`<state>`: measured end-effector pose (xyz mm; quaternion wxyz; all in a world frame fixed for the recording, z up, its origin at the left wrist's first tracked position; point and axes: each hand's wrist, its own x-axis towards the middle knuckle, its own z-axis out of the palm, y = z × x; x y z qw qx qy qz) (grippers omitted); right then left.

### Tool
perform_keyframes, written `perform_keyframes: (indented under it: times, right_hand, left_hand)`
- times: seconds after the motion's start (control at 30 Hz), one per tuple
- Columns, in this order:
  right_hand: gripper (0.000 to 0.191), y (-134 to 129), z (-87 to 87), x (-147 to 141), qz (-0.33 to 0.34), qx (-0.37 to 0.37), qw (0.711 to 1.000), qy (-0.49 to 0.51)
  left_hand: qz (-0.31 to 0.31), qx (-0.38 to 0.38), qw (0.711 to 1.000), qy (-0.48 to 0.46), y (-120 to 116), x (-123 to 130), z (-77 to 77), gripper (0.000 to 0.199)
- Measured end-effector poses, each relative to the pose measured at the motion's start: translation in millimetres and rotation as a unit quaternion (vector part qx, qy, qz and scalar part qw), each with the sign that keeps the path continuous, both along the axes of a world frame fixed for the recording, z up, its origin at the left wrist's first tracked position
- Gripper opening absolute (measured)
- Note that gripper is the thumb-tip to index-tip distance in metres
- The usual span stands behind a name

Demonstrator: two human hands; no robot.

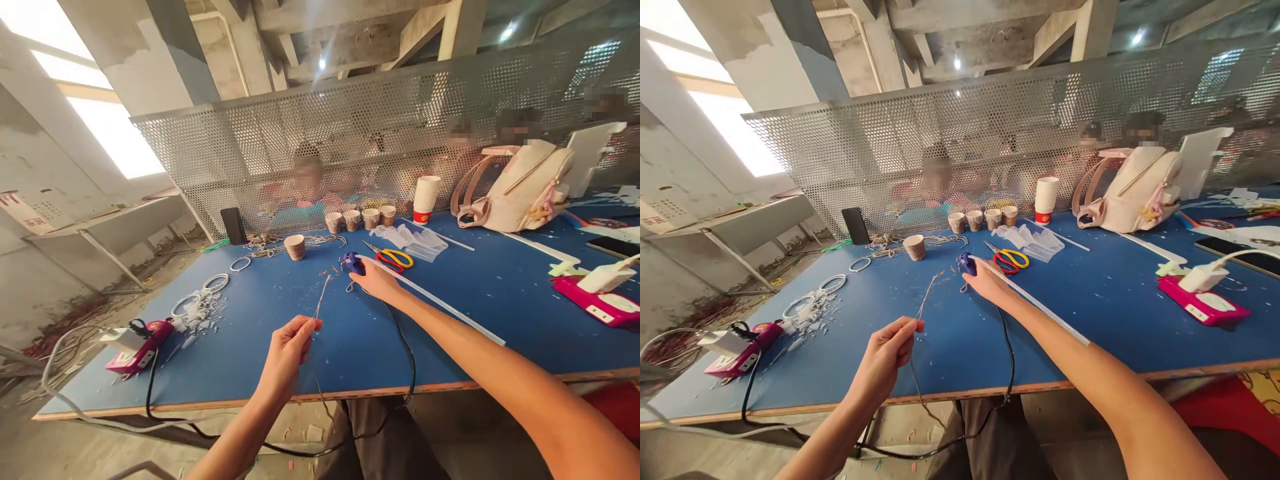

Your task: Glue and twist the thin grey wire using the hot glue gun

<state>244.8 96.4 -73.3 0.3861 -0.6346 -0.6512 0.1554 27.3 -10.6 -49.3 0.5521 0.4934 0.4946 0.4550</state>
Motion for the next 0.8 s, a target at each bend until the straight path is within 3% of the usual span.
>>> perform_keyframes:
  times: [0.17,0.3,0.4,0.47,0.63,0.8]
  right_hand:
    - [0.016,5,1.8,-8,0.011,0.029,0.999,0.026]
    - [0.021,-8,14.4,-7,0.043,0.068,0.995,0.055]
    - [0.029,-32,26.0,-6,0.112,0.068,0.986,0.100]
    - [0.031,-49,29.8,-5,0.174,0.022,0.966,0.190]
    - [0.029,-71,21.9,-3,0.162,-0.012,0.977,0.138]
    - [0.030,-72,10.1,-3,0.162,0.005,0.983,0.081]
  left_hand:
    - [0.008,-0.007,1.000,-0.006,9,-4,-3.0,0.035]
    - [0.007,-0.028,0.999,-0.032,25,-8,-0.4,0.031]
    - [0.008,-0.041,0.997,-0.059,41,-8,6.0,0.027]
    - [0.011,-0.052,0.996,-0.075,53,-7,10.9,0.025]
    - [-0.004,-0.081,0.992,-0.094,73,-2,15.1,0.021]
    - [-0.018,-0.105,0.990,-0.090,74,1,10.3,0.021]
